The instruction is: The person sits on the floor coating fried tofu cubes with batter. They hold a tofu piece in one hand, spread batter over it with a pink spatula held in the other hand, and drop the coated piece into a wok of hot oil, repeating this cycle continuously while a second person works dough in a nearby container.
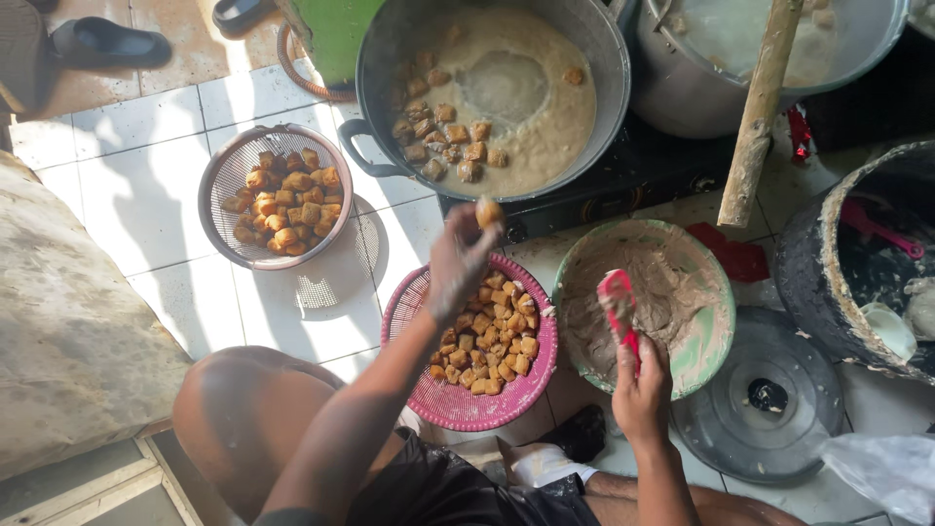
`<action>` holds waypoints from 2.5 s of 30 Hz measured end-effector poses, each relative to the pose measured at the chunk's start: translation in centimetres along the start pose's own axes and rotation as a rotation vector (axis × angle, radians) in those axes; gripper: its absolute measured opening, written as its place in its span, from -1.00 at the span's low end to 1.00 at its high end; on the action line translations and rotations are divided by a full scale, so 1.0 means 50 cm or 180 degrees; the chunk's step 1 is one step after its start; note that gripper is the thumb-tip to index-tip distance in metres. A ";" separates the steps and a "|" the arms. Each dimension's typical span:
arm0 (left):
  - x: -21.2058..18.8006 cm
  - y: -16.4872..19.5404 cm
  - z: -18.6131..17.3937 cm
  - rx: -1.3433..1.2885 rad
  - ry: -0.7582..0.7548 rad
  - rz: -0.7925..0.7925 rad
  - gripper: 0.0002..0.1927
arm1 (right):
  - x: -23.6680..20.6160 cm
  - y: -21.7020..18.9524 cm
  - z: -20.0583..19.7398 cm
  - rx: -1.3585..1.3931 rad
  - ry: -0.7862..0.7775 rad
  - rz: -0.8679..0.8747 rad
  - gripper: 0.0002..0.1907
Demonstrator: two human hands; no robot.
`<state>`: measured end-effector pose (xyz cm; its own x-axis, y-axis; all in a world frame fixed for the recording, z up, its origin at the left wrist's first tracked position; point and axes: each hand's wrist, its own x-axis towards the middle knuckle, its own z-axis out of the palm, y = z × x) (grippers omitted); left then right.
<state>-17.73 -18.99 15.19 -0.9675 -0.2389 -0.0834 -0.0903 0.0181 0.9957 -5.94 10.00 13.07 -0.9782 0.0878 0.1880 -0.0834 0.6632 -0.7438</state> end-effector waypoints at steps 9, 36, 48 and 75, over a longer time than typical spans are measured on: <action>0.024 0.007 -0.014 0.0741 0.0777 0.1645 -0.54 | 0.046 0.150 0.002 -0.1037 -0.0691 0.0937 -0.74; -0.230 -0.327 0.026 0.3728 -0.1626 -0.0443 -0.40 | 0.044 0.138 0.034 0.2628 -0.0827 0.2690 -0.67; -0.240 -0.355 0.016 0.3562 -0.1620 -0.0447 -0.36 | 0.043 0.148 0.049 0.3121 -0.0684 0.2704 -0.68; -0.237 -0.327 0.013 0.3521 -0.1619 -0.0515 -0.23 | 0.046 0.151 0.040 0.3564 -0.0512 0.2758 -0.65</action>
<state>-4.94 -15.83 -0.14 -0.8861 0.0865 -0.4553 -0.1302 0.8964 0.4237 -9.20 13.71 6.62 -0.8012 0.0212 -0.5981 0.5130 -0.4901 -0.7047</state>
